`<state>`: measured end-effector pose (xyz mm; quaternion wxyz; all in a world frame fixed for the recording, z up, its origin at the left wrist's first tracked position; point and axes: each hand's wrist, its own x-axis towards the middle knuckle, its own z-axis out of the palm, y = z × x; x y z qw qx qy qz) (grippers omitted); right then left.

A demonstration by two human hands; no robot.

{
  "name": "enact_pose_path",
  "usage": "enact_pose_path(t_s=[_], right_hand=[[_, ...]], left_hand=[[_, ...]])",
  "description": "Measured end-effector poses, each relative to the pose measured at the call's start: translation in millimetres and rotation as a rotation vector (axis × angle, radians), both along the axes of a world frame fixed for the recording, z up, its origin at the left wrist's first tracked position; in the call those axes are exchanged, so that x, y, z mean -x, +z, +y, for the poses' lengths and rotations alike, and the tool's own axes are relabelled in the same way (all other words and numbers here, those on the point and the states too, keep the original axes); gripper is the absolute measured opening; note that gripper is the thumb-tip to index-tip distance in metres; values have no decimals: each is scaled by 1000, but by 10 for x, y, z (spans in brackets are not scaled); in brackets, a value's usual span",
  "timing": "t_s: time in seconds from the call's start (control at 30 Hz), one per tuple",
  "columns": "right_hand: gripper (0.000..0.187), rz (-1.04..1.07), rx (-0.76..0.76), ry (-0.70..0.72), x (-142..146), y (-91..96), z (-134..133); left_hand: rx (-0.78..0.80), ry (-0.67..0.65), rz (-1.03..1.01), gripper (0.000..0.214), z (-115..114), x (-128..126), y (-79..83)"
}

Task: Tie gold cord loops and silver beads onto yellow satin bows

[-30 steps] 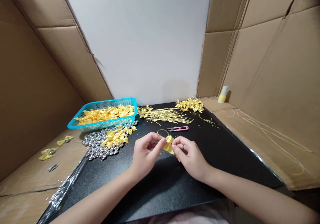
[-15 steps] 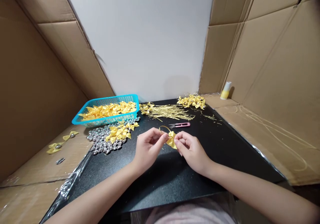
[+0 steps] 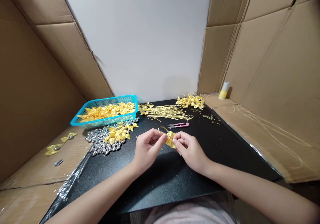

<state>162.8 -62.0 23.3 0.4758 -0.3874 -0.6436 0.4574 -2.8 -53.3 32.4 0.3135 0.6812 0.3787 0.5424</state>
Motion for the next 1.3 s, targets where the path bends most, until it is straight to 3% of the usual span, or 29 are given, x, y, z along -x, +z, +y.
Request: enact_pose_path(t_s=[0.57,0.8,0.93,1.3], right_hand=[[20,20,39,6,-2,-23,12],[23,38,37,-4,8,-17,8],[24,46,24,7,5,-30,12],[26,93,10,47,-5,-76,7]], left_hand=[[-46,14,74,13,3,-6,9],[-323,-6,330,8,-5,38,52],[-419,-20,378,9,-15,26,84],[-312,-59,362,8,-24,26,84]])
